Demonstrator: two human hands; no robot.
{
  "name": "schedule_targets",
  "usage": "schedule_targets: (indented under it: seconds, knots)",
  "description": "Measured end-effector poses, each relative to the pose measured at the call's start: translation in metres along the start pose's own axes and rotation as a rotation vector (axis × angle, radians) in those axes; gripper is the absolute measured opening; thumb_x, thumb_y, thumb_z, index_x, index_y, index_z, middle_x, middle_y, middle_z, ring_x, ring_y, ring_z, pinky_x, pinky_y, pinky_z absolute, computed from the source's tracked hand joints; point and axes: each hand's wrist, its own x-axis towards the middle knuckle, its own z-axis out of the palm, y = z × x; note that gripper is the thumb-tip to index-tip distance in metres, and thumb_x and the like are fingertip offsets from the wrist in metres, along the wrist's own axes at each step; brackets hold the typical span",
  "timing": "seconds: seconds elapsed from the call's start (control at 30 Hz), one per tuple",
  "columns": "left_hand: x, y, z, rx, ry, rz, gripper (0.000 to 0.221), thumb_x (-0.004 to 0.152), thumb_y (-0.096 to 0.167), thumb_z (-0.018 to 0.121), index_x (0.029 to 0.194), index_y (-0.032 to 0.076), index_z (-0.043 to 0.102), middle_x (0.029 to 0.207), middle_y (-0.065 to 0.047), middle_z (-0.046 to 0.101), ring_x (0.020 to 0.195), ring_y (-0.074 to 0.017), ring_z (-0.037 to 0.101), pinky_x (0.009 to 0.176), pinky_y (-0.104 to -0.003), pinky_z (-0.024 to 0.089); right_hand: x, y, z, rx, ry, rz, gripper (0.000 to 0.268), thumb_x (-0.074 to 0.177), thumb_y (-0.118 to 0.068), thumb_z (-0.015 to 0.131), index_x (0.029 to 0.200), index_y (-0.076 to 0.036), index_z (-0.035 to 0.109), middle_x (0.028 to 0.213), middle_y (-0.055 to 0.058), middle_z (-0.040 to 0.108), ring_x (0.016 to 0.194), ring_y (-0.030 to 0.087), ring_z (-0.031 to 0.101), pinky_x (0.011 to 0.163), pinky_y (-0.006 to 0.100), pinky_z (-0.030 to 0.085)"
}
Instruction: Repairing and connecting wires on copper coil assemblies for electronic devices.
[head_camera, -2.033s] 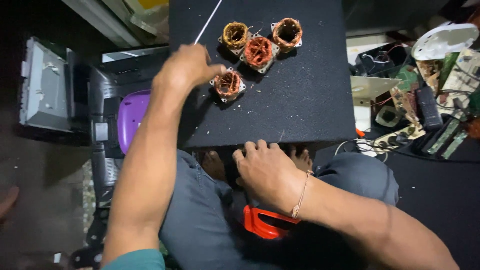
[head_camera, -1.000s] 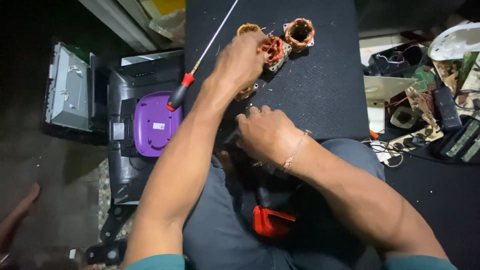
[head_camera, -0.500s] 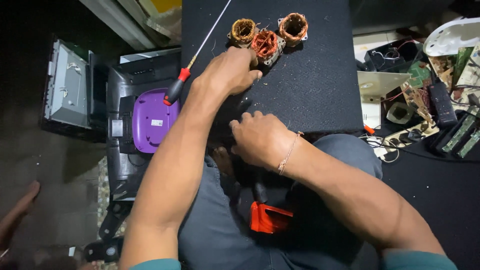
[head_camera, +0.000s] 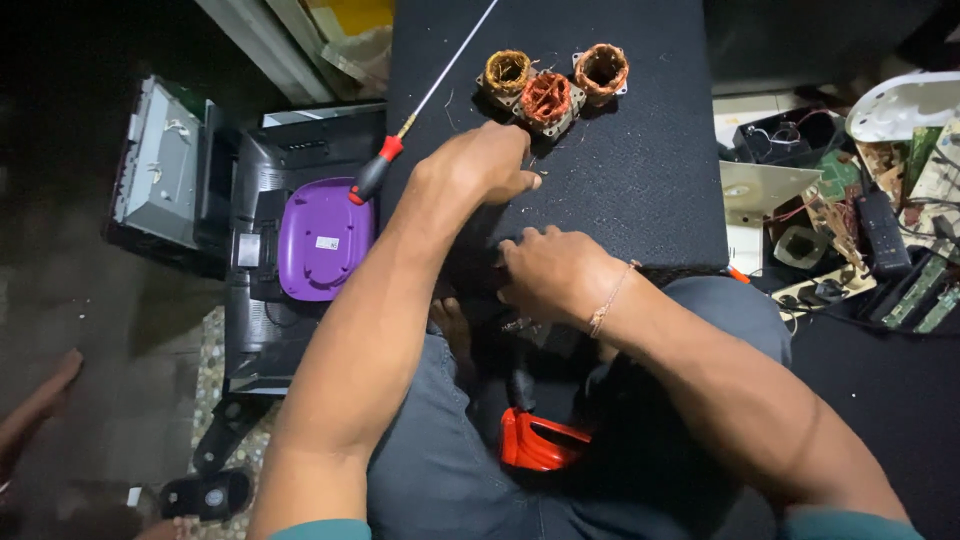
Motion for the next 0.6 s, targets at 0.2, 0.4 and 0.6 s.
schedule_targets:
  seconds: [0.2,0.4,0.6]
  knots:
    - [-0.007,-0.004,0.006,-0.009,-0.039,-0.036,0.039,0.095,0.035,0.071,0.12,0.005,0.075,0.116,-0.029,0.072,0.113,-0.0467,0.069,0.095,-0.056,0.056,-0.009,0.015,0.008,0.017,-0.017,0.005,0.054,0.093,-0.042,0.069,0.132,-0.005,0.065,0.113,0.021,0.072,0.102,0.04,0.074,0.081,0.049,0.063]
    - [-0.053,0.017,-0.027,-0.019,-0.041,-0.142,0.033,0.1,0.036,0.066,0.116,0.008,0.072,0.116,-0.021,0.073,0.108,-0.0425,0.069,0.092,-0.055,0.055,-0.033,0.027,-0.024,0.144,-0.105,0.021,0.054,0.096,-0.047,0.06,0.13,-0.005,0.06,0.117,0.022,0.069,0.105,0.043,0.071,0.082,0.055,0.059]
    - [-0.067,0.033,-0.038,-0.027,0.026,-0.186,0.039,0.105,0.04,0.061,0.116,0.003,0.066,0.127,-0.023,0.063,0.102,-0.0413,0.068,0.092,-0.056,0.054,-0.044,0.054,-0.04,0.22,-0.138,0.067,0.058,0.097,-0.049,0.059,0.14,-0.01,0.053,0.13,0.023,0.065,0.116,0.043,0.066,0.091,0.056,0.055]
